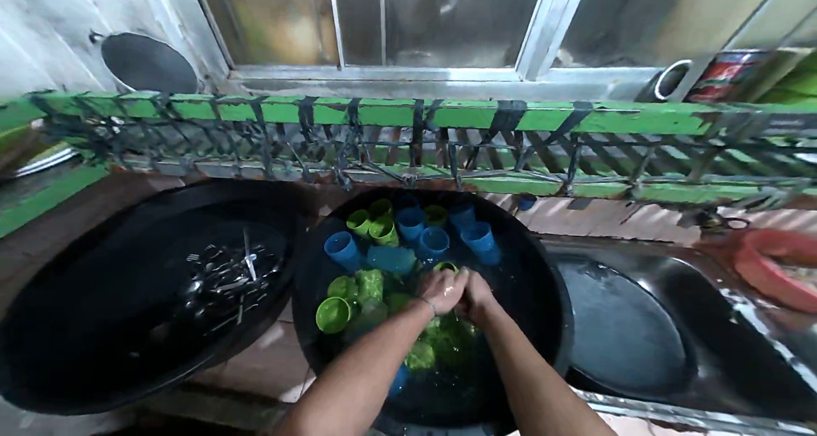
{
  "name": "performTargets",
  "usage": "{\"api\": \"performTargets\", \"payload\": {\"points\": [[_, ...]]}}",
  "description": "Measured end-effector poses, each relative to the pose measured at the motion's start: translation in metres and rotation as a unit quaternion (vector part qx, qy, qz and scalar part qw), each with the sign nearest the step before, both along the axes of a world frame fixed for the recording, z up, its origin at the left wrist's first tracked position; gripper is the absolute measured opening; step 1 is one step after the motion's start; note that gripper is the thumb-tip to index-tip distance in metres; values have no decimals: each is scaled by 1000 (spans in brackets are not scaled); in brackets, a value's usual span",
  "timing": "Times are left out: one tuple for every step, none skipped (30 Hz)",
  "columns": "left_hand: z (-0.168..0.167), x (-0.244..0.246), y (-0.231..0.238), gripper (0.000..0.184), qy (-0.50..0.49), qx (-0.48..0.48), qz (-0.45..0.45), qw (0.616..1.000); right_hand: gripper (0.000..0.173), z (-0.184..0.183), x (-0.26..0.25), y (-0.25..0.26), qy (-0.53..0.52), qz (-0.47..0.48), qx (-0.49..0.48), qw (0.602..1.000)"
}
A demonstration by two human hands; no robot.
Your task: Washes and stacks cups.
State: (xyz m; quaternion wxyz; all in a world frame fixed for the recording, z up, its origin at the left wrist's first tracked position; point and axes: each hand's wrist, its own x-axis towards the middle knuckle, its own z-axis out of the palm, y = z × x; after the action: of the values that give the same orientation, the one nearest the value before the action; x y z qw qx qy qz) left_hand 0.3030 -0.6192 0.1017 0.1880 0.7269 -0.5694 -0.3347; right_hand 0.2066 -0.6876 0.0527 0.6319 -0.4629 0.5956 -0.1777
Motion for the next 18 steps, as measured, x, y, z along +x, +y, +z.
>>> {"api": "performTargets", "payload": {"points": [[-2,-1,-2,66,98,14,95,991,52,3,3,3,57,0,-70,996],[-5,-1,-5,66,203,27,191,960,50,7,4,5,110,18,-148,983],[-13,1,-8,64,290,39,258,921,47,10,4,11,156,37,-223,961],[-19,6,-11,61,331,57,284,898,45,12,2,17,195,62,-304,931],[-20,14,-15,56,316,74,280,904,45,13,-1,18,222,88,-380,893],[-17,20,-21,51,240,80,256,933,46,12,-4,17,240,105,-435,861],[-11,27,-25,47,124,73,231,962,47,11,-7,16,257,110,-455,845],[-5,37,-25,42,10,41,214,976,49,10,-8,16,273,107,-441,848],[0,50,-26,39,-83,-8,206,975,51,9,-8,15,290,98,-406,861],[5,66,-27,40,-143,-47,205,967,54,8,-6,13,299,88,-361,879],[6,83,-29,45,-174,-70,211,959,58,7,-5,12,295,76,-312,900],[5,98,-32,52,-186,-63,220,956,62,6,-4,10,275,59,-262,923],[2,111,-35,59,-182,-31,226,956,66,3,-5,8,240,38,-210,947],[-3,121,-37,62,-173,11,219,960,70,-1,-6,6,191,12,-158,969],[-10,130,-41,60,-156,46,204,965,74,-4,-7,5,128,-19,-114,985],[-19,139,-44,58,-135,65,190,970,73,-5,-6,6,72,-47,-93,992],[-27,146,-48,56,-114,75,180,974,68,-1,-4,10,34,-63,-96,993],[-33,150,-51,54,-91,82,175,977,61,6,-2,14,13,-66,-119,991]]}}
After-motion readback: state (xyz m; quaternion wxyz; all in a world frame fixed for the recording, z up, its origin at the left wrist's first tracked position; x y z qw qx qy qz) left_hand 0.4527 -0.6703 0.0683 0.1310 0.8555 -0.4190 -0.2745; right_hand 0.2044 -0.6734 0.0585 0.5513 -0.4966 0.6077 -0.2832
